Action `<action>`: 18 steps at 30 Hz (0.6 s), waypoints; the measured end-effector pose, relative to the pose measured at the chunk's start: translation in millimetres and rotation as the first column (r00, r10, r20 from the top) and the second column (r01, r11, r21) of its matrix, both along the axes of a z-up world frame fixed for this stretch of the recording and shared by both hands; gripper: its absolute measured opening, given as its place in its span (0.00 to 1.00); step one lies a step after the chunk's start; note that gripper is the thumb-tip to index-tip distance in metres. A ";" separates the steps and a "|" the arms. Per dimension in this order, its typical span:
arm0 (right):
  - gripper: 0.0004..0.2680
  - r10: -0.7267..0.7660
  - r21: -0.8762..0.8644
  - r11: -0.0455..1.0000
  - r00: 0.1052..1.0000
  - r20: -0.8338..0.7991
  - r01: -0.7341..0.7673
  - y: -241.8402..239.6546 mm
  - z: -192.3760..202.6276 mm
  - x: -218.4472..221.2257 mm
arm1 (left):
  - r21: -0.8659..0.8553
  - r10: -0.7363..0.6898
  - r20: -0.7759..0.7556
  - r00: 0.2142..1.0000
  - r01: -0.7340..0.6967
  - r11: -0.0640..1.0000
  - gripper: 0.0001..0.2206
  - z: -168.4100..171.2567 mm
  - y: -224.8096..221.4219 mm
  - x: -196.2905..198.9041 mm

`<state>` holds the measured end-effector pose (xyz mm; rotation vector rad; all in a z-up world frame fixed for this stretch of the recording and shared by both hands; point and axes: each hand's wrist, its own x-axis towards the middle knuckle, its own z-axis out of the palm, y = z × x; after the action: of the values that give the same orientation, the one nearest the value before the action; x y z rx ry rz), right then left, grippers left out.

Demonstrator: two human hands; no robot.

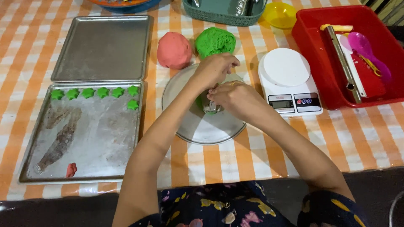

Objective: Rolling out green dough and using a star-shaped cutter to create stars, then placing them on a tray.

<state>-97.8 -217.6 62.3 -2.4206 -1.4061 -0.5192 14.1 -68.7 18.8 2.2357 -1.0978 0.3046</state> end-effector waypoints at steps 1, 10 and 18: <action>0.03 0.000 0.002 1.000 1.000 -0.004 0.000 0.9 -3.0 0.7 | 0.002 0.000 -0.004 1.000 0.000 1.000 0.10 -1.8 -0.3 1.2; 0.05 -0.069 -0.038 0.997 0.997 -0.032 0.067 -1.8 -11.8 4.3 | 0.062 0.000 -0.009 1.000 0.000 0.998 0.14 2.7 3.0 -7.2; 0.08 -0.099 0.037 0.983 0.687 -0.720 0.180 -30.7 37.6 20.8 | 0.164 0.100 -0.074 0.992 -0.087 0.983 0.30 40.3 10.0 -35.4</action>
<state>-77.1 -248.3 99.9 -2.2501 -0.8207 0.3223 -21.2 -58.7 59.1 2.4243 -1.0074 0.1664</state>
